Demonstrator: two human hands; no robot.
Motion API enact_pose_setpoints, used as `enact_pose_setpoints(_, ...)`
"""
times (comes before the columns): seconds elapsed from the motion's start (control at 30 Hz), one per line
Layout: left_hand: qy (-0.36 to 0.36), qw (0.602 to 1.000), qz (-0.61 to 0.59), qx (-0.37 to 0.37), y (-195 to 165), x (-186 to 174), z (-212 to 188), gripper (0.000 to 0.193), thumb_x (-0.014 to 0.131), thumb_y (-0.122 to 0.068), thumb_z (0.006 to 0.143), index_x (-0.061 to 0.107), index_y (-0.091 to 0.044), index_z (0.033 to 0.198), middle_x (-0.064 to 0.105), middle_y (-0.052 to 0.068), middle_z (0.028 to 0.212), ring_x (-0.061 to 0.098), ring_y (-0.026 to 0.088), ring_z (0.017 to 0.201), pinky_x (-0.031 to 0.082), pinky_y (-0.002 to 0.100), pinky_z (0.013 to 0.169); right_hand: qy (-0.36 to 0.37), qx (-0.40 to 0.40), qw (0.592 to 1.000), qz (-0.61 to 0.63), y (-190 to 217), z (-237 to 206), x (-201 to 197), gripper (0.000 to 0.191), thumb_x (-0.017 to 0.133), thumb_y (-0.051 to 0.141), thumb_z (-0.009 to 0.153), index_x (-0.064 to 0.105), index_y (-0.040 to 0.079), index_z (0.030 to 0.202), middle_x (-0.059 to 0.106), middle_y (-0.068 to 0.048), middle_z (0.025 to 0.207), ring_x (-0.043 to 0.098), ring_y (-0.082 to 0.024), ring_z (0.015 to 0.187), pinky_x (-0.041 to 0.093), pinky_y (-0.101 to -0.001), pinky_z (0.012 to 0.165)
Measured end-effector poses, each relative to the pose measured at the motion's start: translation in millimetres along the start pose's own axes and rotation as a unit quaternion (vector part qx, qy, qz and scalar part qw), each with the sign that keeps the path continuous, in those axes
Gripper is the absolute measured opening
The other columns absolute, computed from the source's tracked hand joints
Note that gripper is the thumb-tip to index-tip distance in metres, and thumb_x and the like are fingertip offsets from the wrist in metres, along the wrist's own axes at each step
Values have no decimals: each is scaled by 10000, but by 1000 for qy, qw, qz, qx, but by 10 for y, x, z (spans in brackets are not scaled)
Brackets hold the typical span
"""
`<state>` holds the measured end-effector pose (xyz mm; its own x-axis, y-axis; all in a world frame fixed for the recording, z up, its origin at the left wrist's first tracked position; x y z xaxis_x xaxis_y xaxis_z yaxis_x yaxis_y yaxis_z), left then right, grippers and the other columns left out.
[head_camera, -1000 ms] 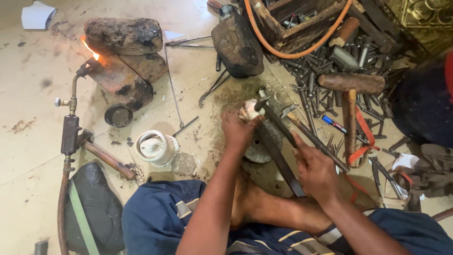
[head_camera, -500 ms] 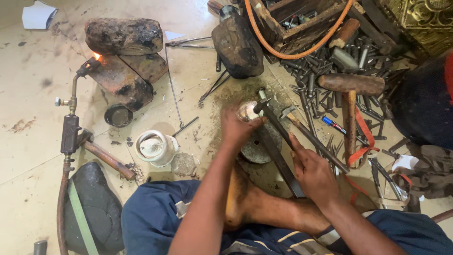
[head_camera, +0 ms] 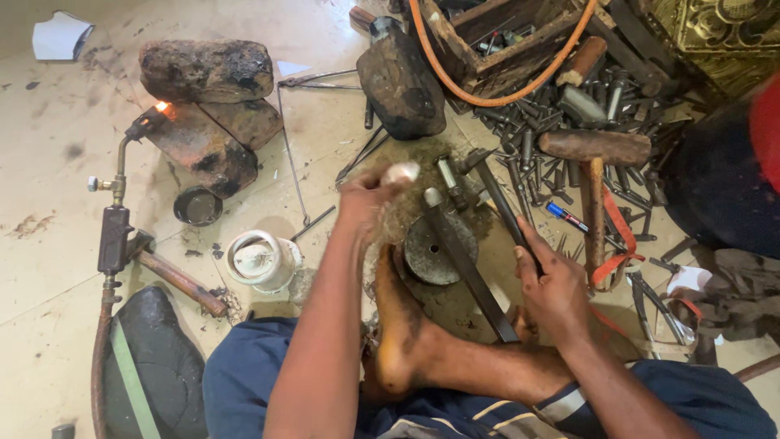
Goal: The person sits on the floor and repeatedly hammers a small, round metal object on an anvil to shape it. They frequently pause to rotate and inspect the object by hand before resuming hammering.
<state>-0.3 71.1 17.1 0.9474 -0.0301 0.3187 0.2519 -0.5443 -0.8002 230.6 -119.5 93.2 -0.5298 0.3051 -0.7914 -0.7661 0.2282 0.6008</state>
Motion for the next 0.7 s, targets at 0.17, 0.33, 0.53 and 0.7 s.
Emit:
enact_pose_setpoints(0.17, 43, 993, 100, 40, 89, 33, 1, 711, 830, 59, 708, 606, -55, 1373, 690, 134, 1294, 733, 165, 997, 594, 302, 868, 20, 3, 1000, 11, 34, -19, 6, 468, 637, 197, 977, 605, 205, 1444, 696, -162, 763, 693, -297, 648, 539, -425, 670)
enact_pose_setpoints(0.33, 78, 966, 233, 77, 263, 210, -2, 741, 831, -19, 696, 655, -80, 1413, 767, 202, 1213, 728, 236, 983, 575, 315, 892, -14, -134, 991, 13, 140, -60, -24, 461, 629, 164, 993, 606, 142, 1453, 719, -217, 1076, 716, -347, 906, 573, -406, 743)
enact_pose_setpoints(0.53, 82, 941, 302, 131, 204, 273, 23, 806, 948, -134, 641, 608, -74, 1370, 668, 130, 1356, 710, 231, 1088, 556, 329, 969, 7, -5, 1000, -18, 28, -84, -45, 476, 623, 173, 1012, 554, 250, 1477, 707, -103, 768, 634, -302, 561, 487, -417, 545)
enact_pose_setpoints(0.7, 76, 894, 408, 167, 102, 282, 26, 798, 940, -175, 618, 640, -105, 1354, 650, 99, 1388, 707, 267, 1127, 563, 360, 987, 18, -201, 979, 3, 231, -177, -69, 710, 635, 34, 936, 423, 221, 1587, 594, -106, 779, 576, -220, 568, 486, -398, 559)
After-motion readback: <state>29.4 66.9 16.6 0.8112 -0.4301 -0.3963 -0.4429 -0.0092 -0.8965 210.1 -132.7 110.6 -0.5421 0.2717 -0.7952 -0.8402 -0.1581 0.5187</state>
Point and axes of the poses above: each hand's wrist, its own z-axis towards the middle knuckle, its own x-axis out of the palm, y = z × x, the point moved 4 cm from there along z, towards the middle knuckle
